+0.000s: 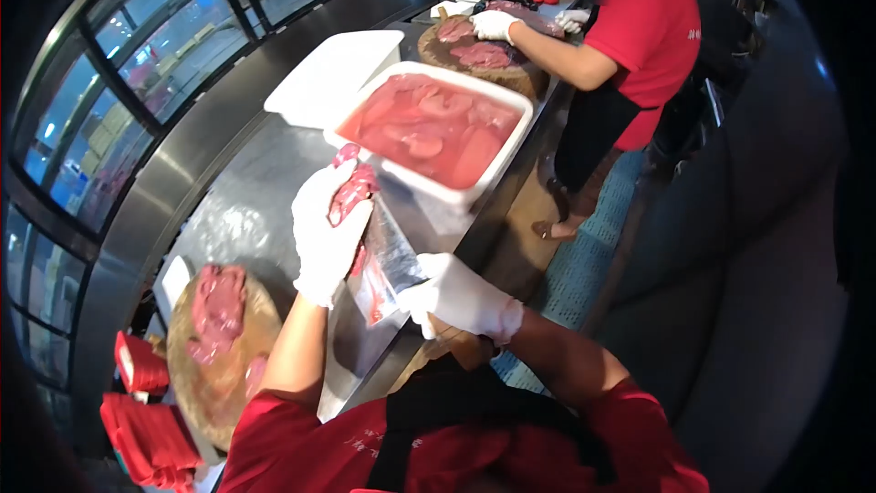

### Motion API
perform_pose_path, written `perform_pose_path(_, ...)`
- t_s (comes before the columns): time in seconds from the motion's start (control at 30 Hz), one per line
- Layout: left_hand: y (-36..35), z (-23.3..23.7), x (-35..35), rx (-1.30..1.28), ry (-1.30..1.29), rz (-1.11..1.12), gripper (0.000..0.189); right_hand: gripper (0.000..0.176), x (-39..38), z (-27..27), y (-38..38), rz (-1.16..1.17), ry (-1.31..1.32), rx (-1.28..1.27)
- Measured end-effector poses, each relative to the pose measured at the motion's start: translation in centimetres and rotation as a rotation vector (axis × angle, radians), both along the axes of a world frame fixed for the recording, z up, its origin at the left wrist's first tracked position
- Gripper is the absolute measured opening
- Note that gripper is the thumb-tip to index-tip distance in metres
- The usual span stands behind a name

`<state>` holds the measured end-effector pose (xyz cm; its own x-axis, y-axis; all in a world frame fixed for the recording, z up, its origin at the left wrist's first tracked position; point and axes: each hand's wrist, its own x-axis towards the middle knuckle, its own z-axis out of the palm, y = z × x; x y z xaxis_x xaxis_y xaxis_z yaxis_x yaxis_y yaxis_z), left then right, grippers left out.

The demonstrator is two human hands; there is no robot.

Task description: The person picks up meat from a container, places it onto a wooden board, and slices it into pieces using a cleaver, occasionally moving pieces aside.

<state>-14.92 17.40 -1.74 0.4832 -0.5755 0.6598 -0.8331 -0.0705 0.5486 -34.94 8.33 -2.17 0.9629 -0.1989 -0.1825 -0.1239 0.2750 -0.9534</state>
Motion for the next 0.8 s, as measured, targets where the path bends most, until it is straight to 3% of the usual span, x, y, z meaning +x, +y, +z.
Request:
perform_pose_path(0.13,-13.1,0.8,2.5,-0.068,-0.024,-0.132,0.054,0.014,1.3,4.1,-10.0,-0.162,0.038,-0.114)
perform_pose_path(0.17,-16.2,0.8,3.3,-0.025,-0.042,-0.142,0.054,0.026,1.9,3.9,-12.8,-0.162,0.099,-0.152)
perform_pose_path(0.3,-27.9,3.5,5.5,0.057,-0.118,-0.168,0.052,0.008,4.0,6.3,-21.9,-0.256,0.032,-0.008)
perform_pose_path(0.47,-40.0,8.7,9.2,0.159,-0.129,-0.269,0.049,0.010,8.3,9.0,-31.5,-0.367,0.017,-0.063)
perform_pose_path(0.5,-42.5,9.6,10.2,0.161,-0.139,-0.262,0.051,0.017,9.4,10.0,-33.3,-0.375,0.062,-0.081)
perform_pose_path(0.6,-49.3,12.1,12.6,0.155,-0.282,-0.188,0.058,0.016,12.1,10.7,-39.4,-0.349,-0.249,-0.200)
perform_pose_path(0.63,-51.5,13.1,13.2,0.217,-0.204,-0.211,0.060,0.016,12.8,10.8,-41.5,-0.337,-0.244,-0.206)
perform_pose_path(0.8,-63.1,17.1,14.2,0.414,-0.217,-0.111,0.053,0.021,16.7,11.6,-53.1,-0.243,-0.297,0.204)
